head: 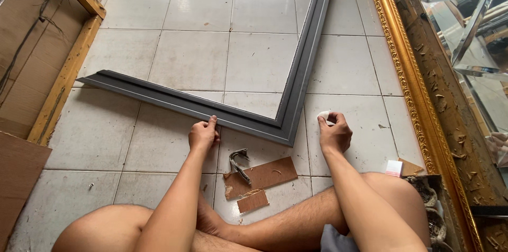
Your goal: The person applies glue to the joints of frame pieces and hammers nails into the corners to assemble a picture frame.
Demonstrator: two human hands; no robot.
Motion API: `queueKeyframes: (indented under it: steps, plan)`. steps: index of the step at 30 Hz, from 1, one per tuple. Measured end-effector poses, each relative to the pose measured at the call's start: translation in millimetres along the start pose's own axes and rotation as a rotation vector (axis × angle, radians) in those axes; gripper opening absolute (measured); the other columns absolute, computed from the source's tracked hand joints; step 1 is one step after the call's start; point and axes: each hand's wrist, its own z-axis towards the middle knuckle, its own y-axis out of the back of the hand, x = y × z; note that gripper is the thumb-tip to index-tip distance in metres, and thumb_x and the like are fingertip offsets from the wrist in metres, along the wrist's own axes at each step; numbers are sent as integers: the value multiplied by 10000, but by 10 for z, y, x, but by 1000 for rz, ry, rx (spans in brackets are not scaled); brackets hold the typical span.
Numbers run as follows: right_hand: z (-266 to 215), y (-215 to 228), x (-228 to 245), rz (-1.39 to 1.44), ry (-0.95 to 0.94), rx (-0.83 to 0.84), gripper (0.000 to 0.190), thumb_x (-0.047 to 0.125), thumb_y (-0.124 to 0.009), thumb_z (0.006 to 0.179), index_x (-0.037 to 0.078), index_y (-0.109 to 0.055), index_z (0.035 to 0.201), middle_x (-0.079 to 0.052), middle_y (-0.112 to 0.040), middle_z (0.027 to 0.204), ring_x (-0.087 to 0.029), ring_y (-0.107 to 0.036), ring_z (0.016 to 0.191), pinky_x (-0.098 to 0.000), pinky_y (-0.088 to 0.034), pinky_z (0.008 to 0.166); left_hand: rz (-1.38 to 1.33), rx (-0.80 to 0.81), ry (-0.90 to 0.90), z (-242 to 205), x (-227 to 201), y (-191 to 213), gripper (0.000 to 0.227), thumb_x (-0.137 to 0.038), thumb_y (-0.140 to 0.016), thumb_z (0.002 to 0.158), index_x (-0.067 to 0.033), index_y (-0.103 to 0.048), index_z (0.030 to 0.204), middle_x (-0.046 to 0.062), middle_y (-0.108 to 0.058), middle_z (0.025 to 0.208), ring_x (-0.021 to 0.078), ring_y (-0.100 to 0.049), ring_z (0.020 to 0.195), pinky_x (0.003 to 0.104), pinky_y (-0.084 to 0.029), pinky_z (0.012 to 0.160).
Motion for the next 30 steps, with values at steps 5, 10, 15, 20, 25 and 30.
queueKeyframes:
  steps: [5,10,15,20,25,30]
  plan:
    - [36,-56,-24,-92,-8,35,252,377,-791,870,260,-699,1073,79,-772,1039,-198,-747,925,-426,-572,803,408,-145,-310,-587,-470,68,488,-686,-688,841,-203,-730,784,79,-737,733,356,-725,903,479,-561,797]
    - [56,-123,-136,-107,-5,37,279,340,-804,829,267,-688,1072,94,-771,1041,-188,-745,939,-409,-573,795,662,18,-829,-799,-671,-238,573,-565,-847,759,-224,-687,1190,63,-701,1150,296,-598,1221,570,-406,1125]
    - [51,-289,-485,126,-65,-138,381,67,-737,720,113,-636,1085,-79,-676,992,-321,-664,1008,-442,-521,873,917,137,-894,-874,-648,-418,1035,-593,-849,657,-240,-424,1532,12,-477,1557,333,-301,1506,767,-100,1193]
    - [-265,60,96,272,-171,155,310,211,-792,785,116,-693,1063,-46,-697,845,-206,-677,807,-376,-559,650,985,50,-961,-552,-504,-576,939,-489,-883,675,-251,-460,1480,-32,-541,1463,280,-387,1448,764,-96,1205]
    - [-158,7,-31,247,-166,-19,282,126,-735,774,124,-578,1009,-22,-582,808,-231,-640,875,-404,-515,796,1017,6,-1059,-552,-473,-559,939,-516,-878,663,-208,-474,1452,-1,-563,1433,261,-455,1393,708,-121,1236]
    - [47,370,66,191,48,164,781,-44,-720,701,-70,-393,1410,-300,-513,1299,-481,-521,1295,-502,-483,1074,993,-104,-1138,-540,-434,-566,975,-586,-850,625,-210,-510,1458,2,-579,1430,259,-468,1386,697,-78,1240]
